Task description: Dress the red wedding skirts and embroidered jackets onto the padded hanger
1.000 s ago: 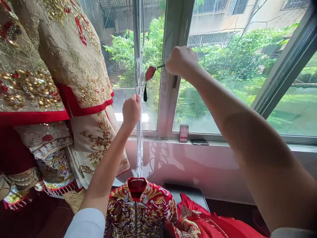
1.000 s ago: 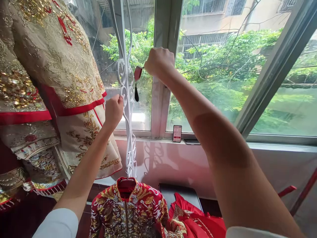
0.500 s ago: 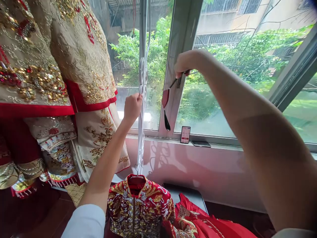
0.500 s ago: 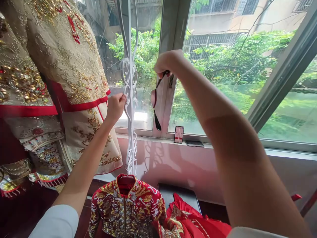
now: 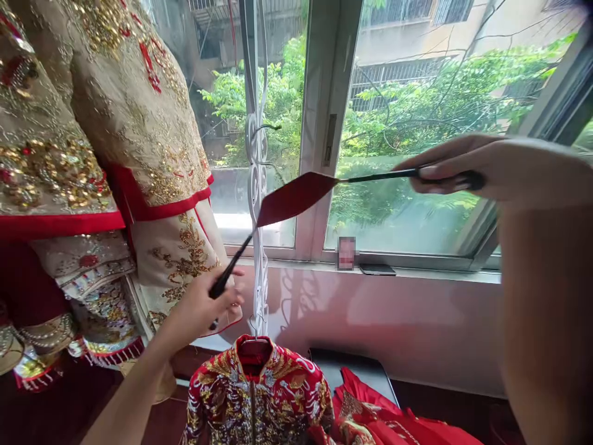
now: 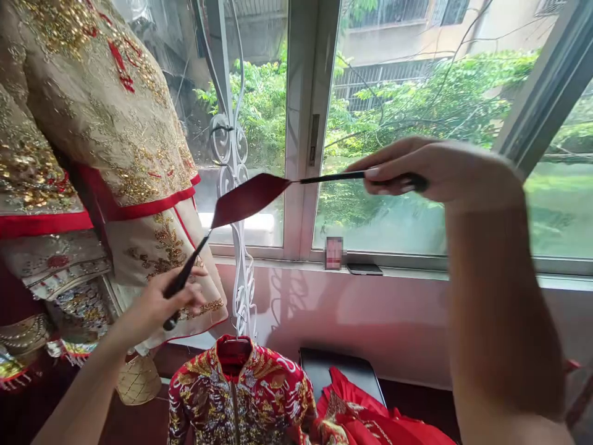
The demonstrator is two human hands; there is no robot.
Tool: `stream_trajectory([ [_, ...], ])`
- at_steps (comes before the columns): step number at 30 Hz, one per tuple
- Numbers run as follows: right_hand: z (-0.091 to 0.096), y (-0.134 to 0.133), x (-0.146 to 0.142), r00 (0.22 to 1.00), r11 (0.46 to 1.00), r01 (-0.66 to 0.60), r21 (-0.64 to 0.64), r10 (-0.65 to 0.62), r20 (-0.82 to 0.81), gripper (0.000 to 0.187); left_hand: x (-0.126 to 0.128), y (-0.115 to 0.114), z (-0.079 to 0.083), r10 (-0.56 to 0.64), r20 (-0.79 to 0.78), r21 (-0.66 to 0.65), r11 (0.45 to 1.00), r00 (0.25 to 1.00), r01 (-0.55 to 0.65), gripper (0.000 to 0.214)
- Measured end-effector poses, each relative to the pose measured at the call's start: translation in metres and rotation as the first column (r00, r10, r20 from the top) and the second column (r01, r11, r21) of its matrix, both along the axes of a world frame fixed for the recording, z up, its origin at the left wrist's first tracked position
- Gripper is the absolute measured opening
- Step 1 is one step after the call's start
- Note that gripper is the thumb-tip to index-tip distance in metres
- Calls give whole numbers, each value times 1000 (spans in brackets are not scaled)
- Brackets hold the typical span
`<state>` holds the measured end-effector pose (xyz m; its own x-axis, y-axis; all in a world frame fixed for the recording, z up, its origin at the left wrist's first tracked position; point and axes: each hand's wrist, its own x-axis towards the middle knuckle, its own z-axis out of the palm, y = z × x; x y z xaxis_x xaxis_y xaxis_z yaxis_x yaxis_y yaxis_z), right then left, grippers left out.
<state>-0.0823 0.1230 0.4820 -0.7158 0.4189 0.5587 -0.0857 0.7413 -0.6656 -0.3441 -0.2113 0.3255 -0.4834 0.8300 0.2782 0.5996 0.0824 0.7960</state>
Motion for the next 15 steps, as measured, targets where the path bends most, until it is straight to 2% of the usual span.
stream_trajectory([
  [2,-11,-11,-30,982,979,-117,-166,138,126,36,-7,-20,5,139,18,23,990,990,-139,51],
  [3,-15,-15,-45,966,955,-173,-241,212,146,36,-13,-28,10,202,-5,46,978,979,-202,51],
  [5,-21,-22,-72,951,922,-231,-312,281,125,38,-27,-41,20,315,-70,72,948,947,-310,52],
  [7,-26,-27,-97,936,901,-266,-342,327,134,40,-43,-52,28,408,-142,62,913,902,-404,52],
  [11,-36,-35,-131,918,889,-293,-351,364,157,42,-71,-65,37,592,-287,72,798,753,-599,52],
  [13,-42,-36,-138,923,888,-310,-340,367,115,41,-81,-65,40,641,-338,118,755,689,-645,47],
  [15,-47,-34,-140,929,889,-325,-322,364,69,41,-86,-61,44,660,-373,164,739,653,-653,39],
])
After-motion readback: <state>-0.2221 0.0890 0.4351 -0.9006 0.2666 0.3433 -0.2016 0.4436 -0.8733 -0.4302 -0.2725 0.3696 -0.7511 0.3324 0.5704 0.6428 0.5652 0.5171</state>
